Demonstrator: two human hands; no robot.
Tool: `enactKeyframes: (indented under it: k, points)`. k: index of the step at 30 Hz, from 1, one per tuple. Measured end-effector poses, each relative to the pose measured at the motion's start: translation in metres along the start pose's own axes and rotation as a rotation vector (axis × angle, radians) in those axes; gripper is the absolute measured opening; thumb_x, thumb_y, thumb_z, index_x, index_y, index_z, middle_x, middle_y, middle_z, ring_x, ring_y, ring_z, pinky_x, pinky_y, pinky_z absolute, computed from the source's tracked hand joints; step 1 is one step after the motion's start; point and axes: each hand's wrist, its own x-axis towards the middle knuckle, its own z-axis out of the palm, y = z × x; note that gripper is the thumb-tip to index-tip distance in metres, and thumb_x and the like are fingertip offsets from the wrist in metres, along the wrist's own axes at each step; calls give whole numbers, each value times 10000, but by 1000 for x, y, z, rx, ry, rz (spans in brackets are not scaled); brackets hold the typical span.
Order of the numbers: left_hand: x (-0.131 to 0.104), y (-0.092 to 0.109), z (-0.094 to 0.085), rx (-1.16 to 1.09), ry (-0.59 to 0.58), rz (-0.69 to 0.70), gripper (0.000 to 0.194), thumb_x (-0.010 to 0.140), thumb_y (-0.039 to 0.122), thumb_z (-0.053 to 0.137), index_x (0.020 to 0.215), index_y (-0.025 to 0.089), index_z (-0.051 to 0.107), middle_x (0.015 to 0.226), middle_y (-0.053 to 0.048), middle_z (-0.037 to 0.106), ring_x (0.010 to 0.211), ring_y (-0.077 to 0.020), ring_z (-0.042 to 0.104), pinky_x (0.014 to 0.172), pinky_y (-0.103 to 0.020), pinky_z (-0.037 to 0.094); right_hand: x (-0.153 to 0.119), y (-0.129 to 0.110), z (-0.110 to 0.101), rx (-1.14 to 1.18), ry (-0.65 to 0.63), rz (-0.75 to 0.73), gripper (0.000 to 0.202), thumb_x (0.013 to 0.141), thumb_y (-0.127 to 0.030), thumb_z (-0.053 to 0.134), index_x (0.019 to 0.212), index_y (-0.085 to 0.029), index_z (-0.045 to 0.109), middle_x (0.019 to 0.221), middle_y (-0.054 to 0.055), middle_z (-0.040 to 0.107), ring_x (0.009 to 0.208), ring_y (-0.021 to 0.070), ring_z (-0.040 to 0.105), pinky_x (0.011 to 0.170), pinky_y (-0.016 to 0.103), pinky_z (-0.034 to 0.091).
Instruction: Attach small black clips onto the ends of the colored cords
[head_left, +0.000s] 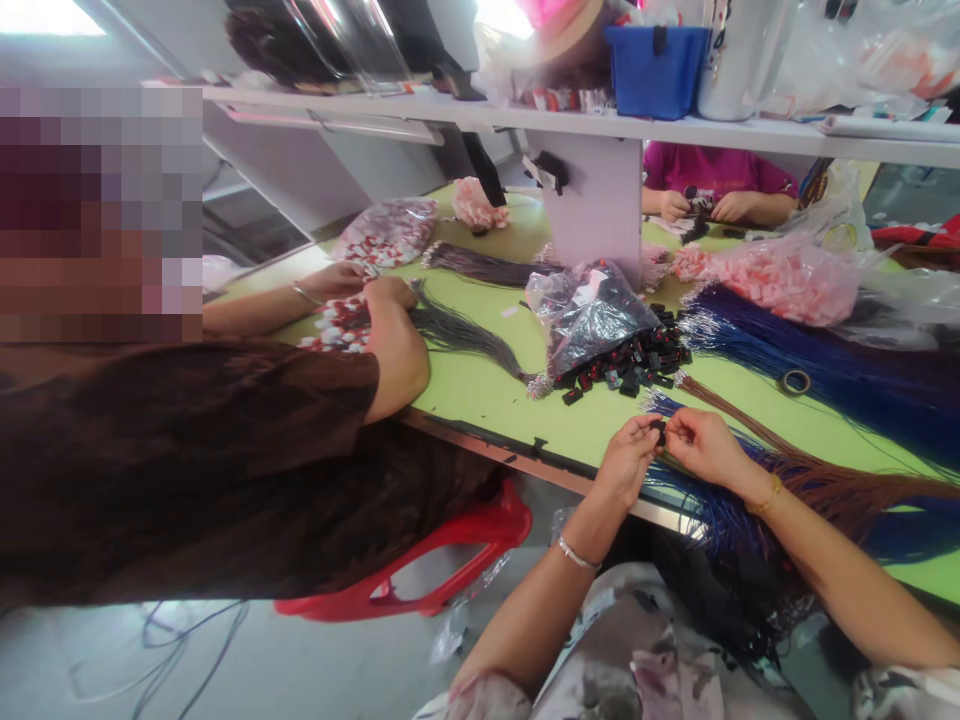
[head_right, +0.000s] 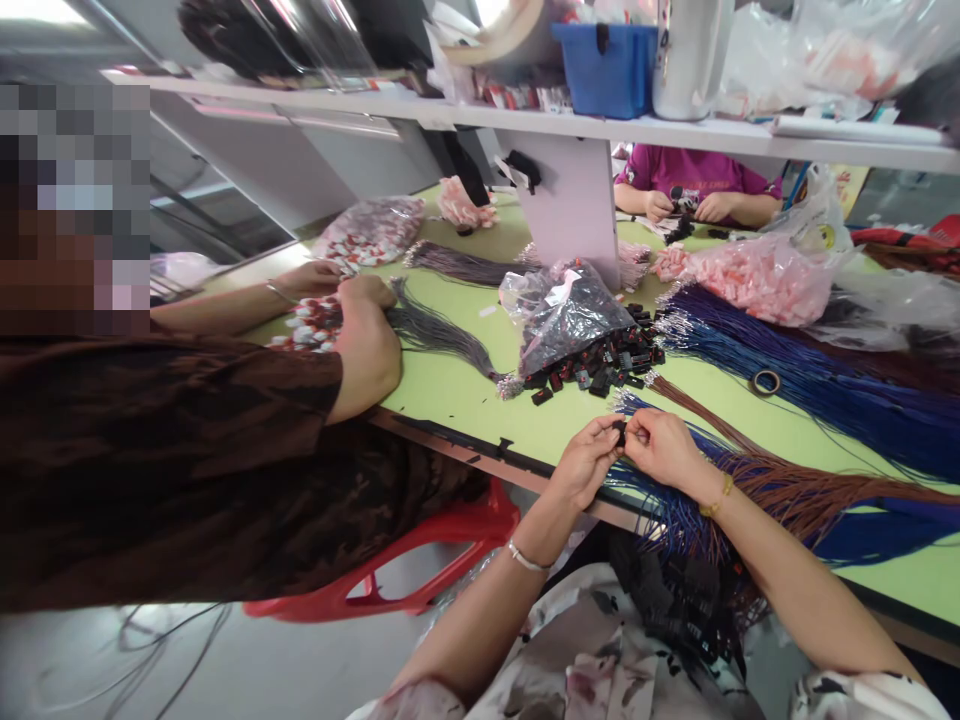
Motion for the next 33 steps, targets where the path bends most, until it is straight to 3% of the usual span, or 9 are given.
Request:
enactKeyframes:
  k: [7, 11, 13, 15, 17, 20, 26, 30, 33]
  points:
    - [-2, 0, 2, 56, 17, 20, 333, 592, 196, 771, 900, 131, 660, 731, -12, 592, 650, -79, 519, 638, -206, 408, -7, -1, 2, -58, -16, -6, 141, 759, -191, 517, 619, -177, 515, 567, -13, 528, 518, 100, 412, 519, 214, 281]
    - [-1, 0, 2, 69, 25, 9, 328, 596, 203, 767, 901, 138, 664, 737, -12, 588, 659, -84, 519, 654, -215, 420, 7, 19, -17, -29, -77, -17, 178, 828, -226, 459, 728, -168, 594, 669, 2, 608, 590, 112, 485, 568, 210, 330]
    - [0, 0, 2, 57, 31, -1, 318, 597, 205, 766, 893, 143, 668, 755, -15, 588, 668, -85, 520, 655, -215, 424, 20, 39, -32, -119, 15, 114, 193, 840, -251, 453, 781, -166, 616, 710, 17, 631, 621, 124, 506, 585, 216, 339]
    - [2, 0, 1, 50, 39, -14, 308, 594, 199, 766, 882, 145, 669, 779, -19, 592, 679, -86, 524, 657, -216, 428, 31, 59, -44, -334, 75, 294, 130, 768, -259, 555, 800, -163, 637, 738, 38, 644, 634, 139, 508, 575, 229, 317]
    - [4, 0, 0, 47, 42, -27, 306, 593, 194, 767, 878, 145, 669, 794, -21, 594, 687, -88, 529, 662, -217, 433, 38, 76, -49, -422, 18, 384, 115, 742, -252, 575, 772, -164, 642, 772, 51, 657, 646, 145, 517, 568, 234, 306]
    - [6, 0, -2, 45, 36, -31, 315, 588, 190, 771, 882, 140, 670, 806, -25, 595, 690, -89, 532, 658, -218, 436, 39, 89, -49, -402, -36, 394, 135, 776, -246, 525, 728, -171, 626, 785, 45, 666, 672, 146, 539, 576, 231, 311]
    - [7, 1, -3, 41, 29, -31, 326, 584, 195, 779, 888, 144, 672, 772, -20, 585, 684, -93, 530, 649, -218, 436, 36, 75, -48, -528, 68, 416, 160, 827, -239, 469, 831, -170, 613, 783, 65, 665, 655, 168, 548, 563, 253, 290]
    - [8, 3, 2, 35, 21, -35, 321, 581, 200, 779, 881, 153, 675, 788, -19, 588, 701, -94, 534, 654, -213, 434, 45, 55, -45, -511, 65, 308, 145, 834, -250, 482, 819, -178, 607, 788, 59, 666, 692, 172, 576, 589, 252, 317]
    - [7, 3, 7, 38, 16, -34, 319, 574, 199, 778, 873, 156, 674, 784, -13, 580, 691, -88, 527, 643, -206, 425, 54, 47, -45, -612, 78, 335, 147, 834, -224, 496, 859, -141, 614, 852, 133, 665, 758, 213, 609, 630, 271, 354]
